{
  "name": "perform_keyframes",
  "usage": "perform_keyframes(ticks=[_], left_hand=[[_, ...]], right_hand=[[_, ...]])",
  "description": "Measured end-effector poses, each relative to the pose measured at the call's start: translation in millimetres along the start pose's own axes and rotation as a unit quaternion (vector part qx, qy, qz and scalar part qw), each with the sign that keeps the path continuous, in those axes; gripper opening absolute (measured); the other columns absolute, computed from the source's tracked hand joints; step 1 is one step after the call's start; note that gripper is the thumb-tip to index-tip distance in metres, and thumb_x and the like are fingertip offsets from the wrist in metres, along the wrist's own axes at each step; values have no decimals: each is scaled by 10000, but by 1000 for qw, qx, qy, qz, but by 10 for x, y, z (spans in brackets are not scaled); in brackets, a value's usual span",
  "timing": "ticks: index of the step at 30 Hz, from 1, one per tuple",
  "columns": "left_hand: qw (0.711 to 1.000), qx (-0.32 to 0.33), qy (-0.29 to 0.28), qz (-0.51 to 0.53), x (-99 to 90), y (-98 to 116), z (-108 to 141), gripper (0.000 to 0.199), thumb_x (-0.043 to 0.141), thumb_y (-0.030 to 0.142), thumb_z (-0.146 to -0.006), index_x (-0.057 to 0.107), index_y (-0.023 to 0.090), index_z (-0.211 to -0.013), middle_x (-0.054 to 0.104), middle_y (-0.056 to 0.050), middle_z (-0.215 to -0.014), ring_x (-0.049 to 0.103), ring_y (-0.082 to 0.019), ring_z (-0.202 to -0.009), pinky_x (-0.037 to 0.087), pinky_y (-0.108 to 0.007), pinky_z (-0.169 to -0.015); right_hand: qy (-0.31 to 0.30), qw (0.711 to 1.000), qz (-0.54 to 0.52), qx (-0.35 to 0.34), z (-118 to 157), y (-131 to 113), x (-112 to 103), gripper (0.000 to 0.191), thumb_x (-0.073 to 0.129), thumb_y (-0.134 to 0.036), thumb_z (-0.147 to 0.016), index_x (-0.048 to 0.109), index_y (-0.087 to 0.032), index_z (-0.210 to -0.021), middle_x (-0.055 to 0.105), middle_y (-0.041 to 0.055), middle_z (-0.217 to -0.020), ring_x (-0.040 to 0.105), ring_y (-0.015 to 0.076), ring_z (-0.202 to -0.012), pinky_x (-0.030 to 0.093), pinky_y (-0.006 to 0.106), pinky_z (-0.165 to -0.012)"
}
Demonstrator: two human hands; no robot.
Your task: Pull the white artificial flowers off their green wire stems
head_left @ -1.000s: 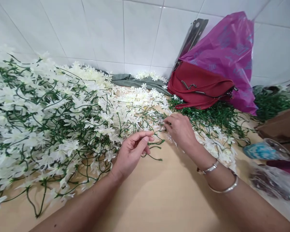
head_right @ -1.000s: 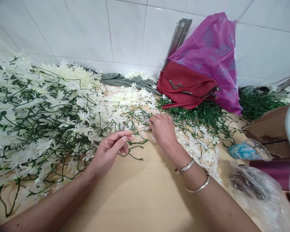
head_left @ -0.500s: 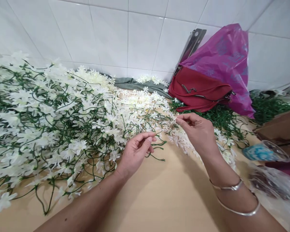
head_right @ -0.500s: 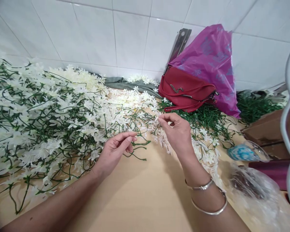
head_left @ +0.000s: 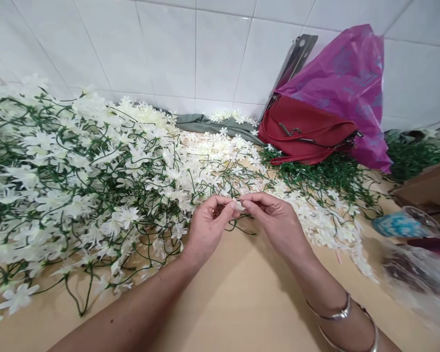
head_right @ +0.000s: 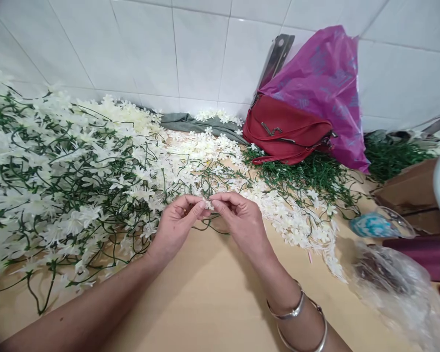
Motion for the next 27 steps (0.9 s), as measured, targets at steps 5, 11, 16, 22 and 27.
perform_keyframes(ticks=[5,11,16,22,27], left_hand=[[999,-16,41,12,18,-23,9,251,743,408,-904,659,172,-883,759,-29,-817,787,-190,-839,574,-257,-733],[997,-29,51,54,32,-38,-1,302,828,355,-823,723,185,-1050,754,-7,-857,792,-183,-836,589,-273,-784],[998,-13,56,30,22,-7,-3,237,784,396,-869,715,177,-927,771,-26,-845,774,-192,-831,593,-295,-788],[998,8,68,3,19,19,-7,185,768,334,-882,702,168,-835,722,2,-750,670,-128,-709,540,-238,-710],[999,8,50,6,44,3,1,129,788,275,-841,777,171,-916,780,-20,-812,710,-152,-764,571,-264,-746]], right_hand=[[262,949,78,-157,-43,-138,-393,126,764,-303,-885,782,-215,-974,760,45,-940,683,199,-849,537,386,-876],[291,936,38,-194,-98,-131,-499,284,825,-277,-809,702,-250,-1064,720,-8,-837,697,190,-759,574,377,-806],[69,989,70,-107,86,-89,-54,57,759,-296,-881,753,-240,-885,748,36,-865,690,212,-845,553,363,-827],[16,998,53,2,152,-35,112,180,775,-359,-817,707,-210,-743,682,19,-705,595,177,-685,473,309,-656],[32,995,14,98,96,34,90,302,842,-418,-691,641,-196,-654,589,-21,-572,476,127,-548,380,271,-537]])
Point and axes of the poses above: each hand's wrist, its own z-axis away from the middle knuckle, its own x-axis out of the palm, y = z × x, the point moved 2 cm from there along -z, towards the middle knuckle
